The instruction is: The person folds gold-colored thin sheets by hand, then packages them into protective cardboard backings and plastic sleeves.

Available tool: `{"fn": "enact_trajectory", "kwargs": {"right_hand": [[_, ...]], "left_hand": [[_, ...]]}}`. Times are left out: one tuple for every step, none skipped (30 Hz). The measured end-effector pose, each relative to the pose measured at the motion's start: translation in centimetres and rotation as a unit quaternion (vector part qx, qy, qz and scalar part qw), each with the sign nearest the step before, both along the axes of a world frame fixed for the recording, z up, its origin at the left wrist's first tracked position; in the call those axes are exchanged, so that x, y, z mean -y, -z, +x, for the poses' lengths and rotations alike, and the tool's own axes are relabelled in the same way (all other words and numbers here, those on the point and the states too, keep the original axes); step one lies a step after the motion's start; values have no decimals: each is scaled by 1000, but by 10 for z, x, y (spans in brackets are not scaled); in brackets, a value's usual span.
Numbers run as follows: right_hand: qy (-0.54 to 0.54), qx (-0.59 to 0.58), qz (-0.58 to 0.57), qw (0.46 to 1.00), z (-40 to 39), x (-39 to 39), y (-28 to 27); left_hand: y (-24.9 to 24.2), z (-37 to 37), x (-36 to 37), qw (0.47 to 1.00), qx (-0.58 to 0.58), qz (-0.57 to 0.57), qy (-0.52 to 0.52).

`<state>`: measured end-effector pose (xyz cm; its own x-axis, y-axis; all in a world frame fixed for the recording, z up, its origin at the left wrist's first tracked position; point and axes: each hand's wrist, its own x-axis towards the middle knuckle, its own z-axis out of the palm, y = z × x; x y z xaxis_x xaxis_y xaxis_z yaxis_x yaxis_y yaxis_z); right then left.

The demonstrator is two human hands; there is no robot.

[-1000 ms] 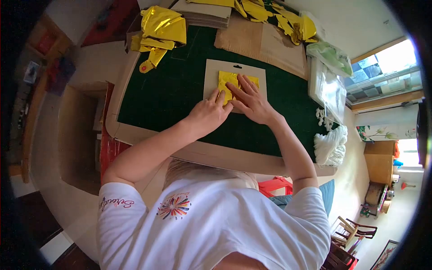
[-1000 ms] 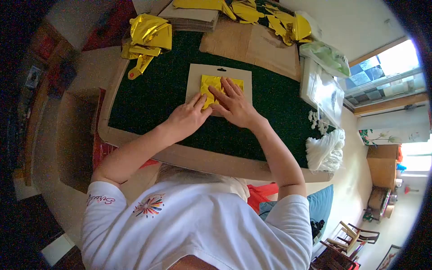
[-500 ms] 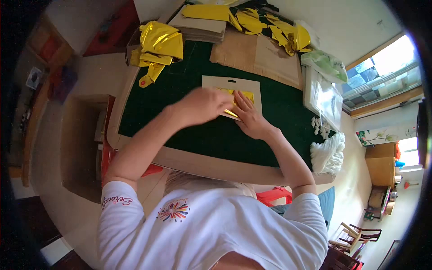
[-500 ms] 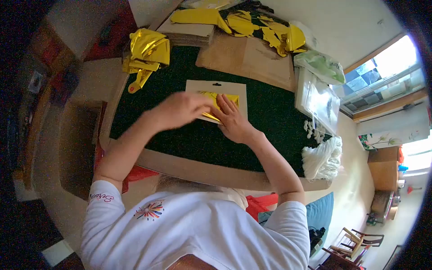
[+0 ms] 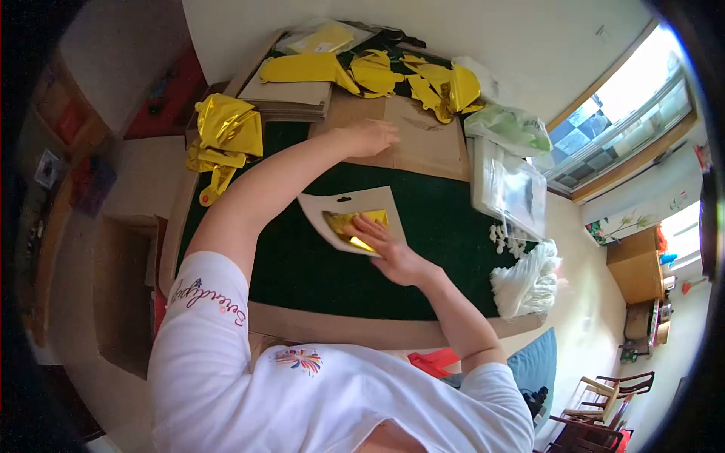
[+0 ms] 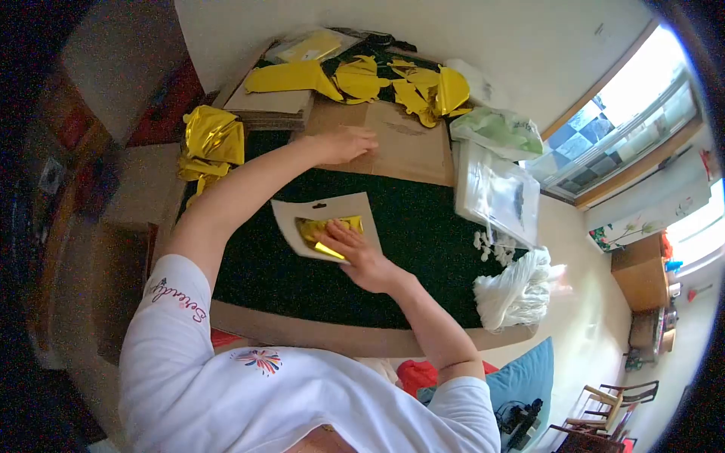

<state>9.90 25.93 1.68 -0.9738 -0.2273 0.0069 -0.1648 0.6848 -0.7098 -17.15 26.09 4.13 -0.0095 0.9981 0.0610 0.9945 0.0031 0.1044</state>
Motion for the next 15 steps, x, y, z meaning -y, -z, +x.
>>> {"fn": "enact_trajectory", "kwargs": {"right_hand": [[2, 0, -2, 1000, -1, 1, 0], [-8, -23, 49, 998, -2, 4, 2], [-18, -45, 98, 994, -1, 7, 3], [-19, -47, 126, 991, -1, 10, 0], [-19, -46, 120, 992, -1, 11, 1], [-17, -68, 143, 987, 0, 12, 3], [-15, -88, 164, 982, 1, 14, 6], [-15, -85, 155, 984, 1, 15, 6], [-25, -98, 161, 982, 2, 13, 6], [-36, -113, 167, 979, 3, 12, 6], [-53, -114, 189, 974, 4, 10, 7], [-58, -111, 180, 976, 7, 9, 6], [-71, -107, 177, 976, 9, 9, 4], [-83, -104, 174, 976, 10, 9, 3], [-84, -104, 175, 976, 13, 10, 2]], "left_hand": [[4, 1, -9, 999, -41, 7, 32], [10, 2, -16, 999, -41, 2, 34], [8, 10, -16, 996, -73, -32, 44], [7, 17, -14, 991, -105, -67, 55], [8, 19, -9, 990, -103, -73, 56], [12, 18, -1, 994, -71, -74, 39], [15, 18, 10, 996, -38, -77, 23], [20, 18, 25, 995, -34, -86, 23], [25, 19, 46, 998, -8, -65, 8], [27, 20, 69, 999, 17, -45, -9], [28, 21, 93, 998, 21, -55, -13], [26, 24, 117, 998, -37, -52, -20], [25, 28, 138, 994, -96, -49, -27], [26, 33, 156, 994, -93, -57, -32], [28, 40, 172, 992, -96, -55, -60]]}}
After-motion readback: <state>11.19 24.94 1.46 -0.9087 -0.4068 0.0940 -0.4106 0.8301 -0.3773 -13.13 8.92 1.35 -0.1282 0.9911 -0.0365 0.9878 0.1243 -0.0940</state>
